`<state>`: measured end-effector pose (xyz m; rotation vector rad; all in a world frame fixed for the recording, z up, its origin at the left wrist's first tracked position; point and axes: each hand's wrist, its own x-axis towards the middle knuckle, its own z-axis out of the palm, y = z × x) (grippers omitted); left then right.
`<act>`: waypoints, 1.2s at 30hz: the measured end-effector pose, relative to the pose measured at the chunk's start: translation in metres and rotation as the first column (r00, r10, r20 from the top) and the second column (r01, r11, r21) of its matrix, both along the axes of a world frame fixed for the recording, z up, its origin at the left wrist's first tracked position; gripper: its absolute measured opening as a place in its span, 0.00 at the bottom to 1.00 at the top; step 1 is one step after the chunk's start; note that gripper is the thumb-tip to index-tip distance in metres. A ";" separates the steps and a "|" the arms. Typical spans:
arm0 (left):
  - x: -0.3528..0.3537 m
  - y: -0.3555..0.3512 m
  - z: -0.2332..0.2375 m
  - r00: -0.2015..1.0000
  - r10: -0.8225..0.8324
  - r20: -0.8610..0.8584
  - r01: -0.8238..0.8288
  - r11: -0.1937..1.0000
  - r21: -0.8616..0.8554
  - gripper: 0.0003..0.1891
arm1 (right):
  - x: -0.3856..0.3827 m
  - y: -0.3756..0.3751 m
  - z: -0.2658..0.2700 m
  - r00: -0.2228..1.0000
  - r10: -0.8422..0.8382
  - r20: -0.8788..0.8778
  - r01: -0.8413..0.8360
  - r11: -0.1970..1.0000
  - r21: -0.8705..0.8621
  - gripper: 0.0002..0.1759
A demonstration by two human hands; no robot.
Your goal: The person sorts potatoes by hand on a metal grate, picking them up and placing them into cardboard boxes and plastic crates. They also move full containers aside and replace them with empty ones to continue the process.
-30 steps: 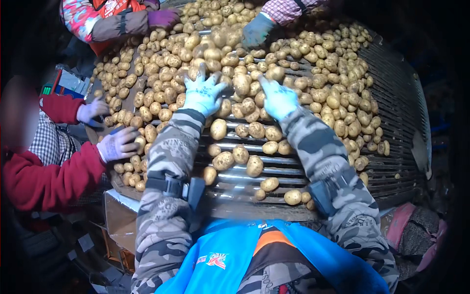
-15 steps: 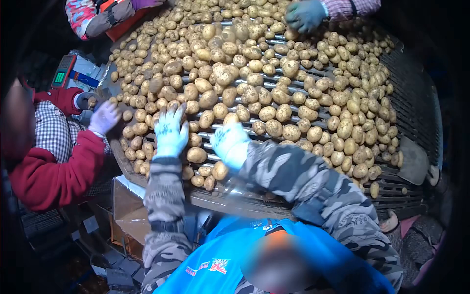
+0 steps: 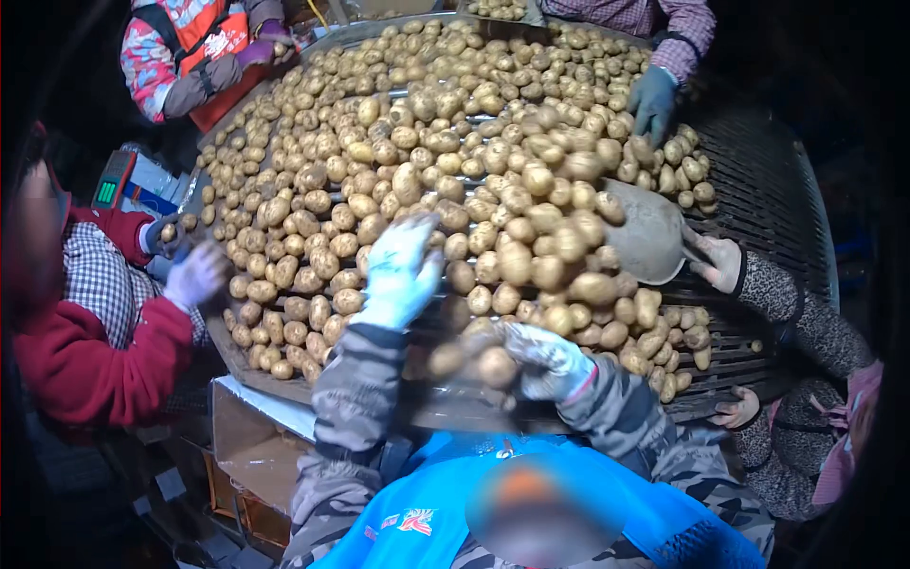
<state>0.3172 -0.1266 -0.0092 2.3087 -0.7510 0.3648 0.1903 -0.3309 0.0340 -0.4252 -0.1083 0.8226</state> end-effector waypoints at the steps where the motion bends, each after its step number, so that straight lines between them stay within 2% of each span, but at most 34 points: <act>1: 0.000 -0.022 0.003 0.999 -0.026 0.039 0.026 1.000 0.012 0.25 | -0.016 -0.007 -0.004 0.994 -0.031 -0.108 0.031 1.000 0.002 0.30; 2: -0.002 -0.043 0.005 0.996 -0.058 0.073 0.056 0.998 0.026 0.26 | -0.031 -0.015 -0.007 0.973 -0.066 -0.219 0.069 0.998 0.003 0.33; 3: -0.015 -0.060 0.021 0.996 -0.087 0.022 0.085 0.994 0.068 0.26 | -0.042 -0.024 -0.005 0.971 -0.102 -0.214 0.100 0.995 -0.020 0.32; 4: -0.026 -0.071 0.017 0.994 -0.103 0.047 0.102 0.995 0.023 0.27 | -0.055 -0.033 -0.002 0.968 -0.138 -0.212 0.132 0.990 -0.044 0.32; 6: -0.042 -0.071 0.019 0.988 -0.150 -0.033 0.153 0.985 0.083 0.28 | -0.077 -0.065 0.002 0.959 -0.275 -0.066 0.240 0.915 -0.325 0.26; 7: -0.046 -0.064 0.018 0.985 -0.162 -0.058 0.166 0.983 0.083 0.28 | -0.086 -0.075 0.006 0.915 -0.402 0.026 0.374 0.823 -0.427 0.25; 8: -0.051 -0.052 0.017 0.991 -0.115 -0.063 0.120 0.990 0.076 0.28 | -0.094 -0.085 0.014 0.841 -0.540 -0.032 0.485 0.778 -0.400 0.24; 9: -0.054 -0.038 0.004 0.997 -0.077 0.016 0.076 0.995 0.061 0.27 | -0.103 -0.097 0.017 0.766 -0.640 0.057 0.532 0.582 -0.614 0.23; 10: -0.057 -0.026 0.001 0.999 -0.041 -0.015 0.042 0.996 0.074 0.24 | -0.105 -0.106 0.024 0.676 -0.737 -0.016 0.522 0.495 -0.695 0.21; 12: -0.072 -0.005 0.000 0.996 0.045 -0.072 -0.037 0.993 0.115 0.19 | -0.113 -0.119 0.021 0.589 -0.808 -0.008 0.638 0.472 -0.608 0.20; 14: -0.090 0.006 0.003 0.984 0.047 -0.171 -0.040 0.998 0.043 0.13 | -0.108 -0.116 0.018 0.602 -0.798 0.004 0.638 0.478 -0.604 0.20; 16: -0.110 0.005 0.004 0.984 0.034 -0.172 -0.034 0.999 0.004 0.09 | -0.102 -0.107 0.018 0.623 -0.782 0.022 0.633 0.487 -0.602 0.20; 18: -0.131 -0.003 0.012 0.952 -0.059 -0.302 0.012 0.988 -0.157 0.10 | -0.085 -0.089 0.017 0.741 -0.661 0.121 0.556 0.502 -0.662 0.20; 19: -0.140 -0.004 0.017 0.878 -0.158 -0.451 0.038 0.964 -0.264 0.12 | -0.074 -0.076 0.024 0.754 -0.655 0.054 0.518 0.542 -0.662 0.18; 20: -0.155 -0.009 0.016 0.581 -0.301 -0.756 -0.177 0.860 -0.479 0.20 | -0.062 -0.062 0.030 0.828 -0.501 0.254 0.477 0.388 -0.789 0.15; 21: -0.162 -0.018 0.020 0.406 -0.559 -0.723 -0.337 0.644 -0.687 0.25 | -0.055 -0.056 0.013 0.891 -0.407 0.203 0.427 0.598 -0.678 0.16; 22: -0.168 -0.026 0.027 0.254 -0.788 -0.561 -0.522 0.376 -0.765 0.31 | -0.055 -0.035 -0.005 0.882 -0.134 0.452 0.435 0.601 -0.671 0.29; 23: -0.179 -0.031 0.031 0.222 -0.860 -0.460 -0.614 0.243 -0.751 0.37 | -0.048 -0.019 0.016 0.709 0.207 0.674 0.493 0.539 -0.683 0.32; 24: -0.187 -0.027 0.017 0.233 -0.863 -0.449 -0.633 0.216 -0.744 0.36 | -0.046 -0.012 0.017 0.328 0.363 0.872 0.758 0.450 -0.472 0.34; 26: -0.197 -0.016 0.040 0.241 -0.739 -0.629 -0.536 0.439 -0.721 0.35 | -0.039 -0.029 0.030 0.602 0.379 0.703 0.553 0.437 -0.710 0.33; 27: -0.201 -0.007 0.022 0.166 -0.811 -0.561 -0.654 0.336 -0.678 0.30 | -0.028 -0.052 0.021 0.517 0.415 0.749 0.669 0.350 -0.656 0.31; 28: -0.207 -0.007 0.017 0.216 -0.785 -0.581 -0.644 0.333 -0.689 0.26 | -0.028 -0.080 0.013 0.465 0.502 0.729 0.814 0.082 -0.576 0.29; 29: -0.208 -0.004 0.011 0.199 -0.769 -0.608 -0.631 0.374 -0.679 0.25 | -0.028 -0.101 0.022 0.691 0.399 0.603 0.680 -0.076 -0.729 0.29; 30: -0.208 -0.005 0.007 0.187 -0.750 -0.634 -0.618 0.412 -0.670 0.25 | -0.029 -0.136 -0.003 0.531 0.587 0.611 0.840 -0.270 -0.470 0.27; 31: -0.207 -0.009 0.007 0.178 -0.758 -0.627 -0.638 0.396 -0.661 0.27 | -0.026 -0.165 -0.012 0.588 0.586 0.557 0.800 -0.321 -0.507 0.25; 32: -0.205 -0.015 0.007 0.183 -0.759 -0.625 -0.638 0.392 -0.663 0.27 | -0.017 -0.173 0.002 0.615 0.486 0.621 0.784 -0.297 -0.545 0.22; 34: -0.200 -0.031 0.009 0.229 -0.733 -0.640 -0.609 0.405 -0.682 0.30 | 0.018 -0.180 0.000 0.553 0.586 0.592 0.827 -0.300 -0.475 0.20; 36: -0.189 -0.049 0.019 0.200 -0.751 -0.629 -0.589 0.420 -0.690 0.32 | 0.050 -0.159 -0.015 0.592 0.722 0.358 0.752 -0.336 -0.568 0.17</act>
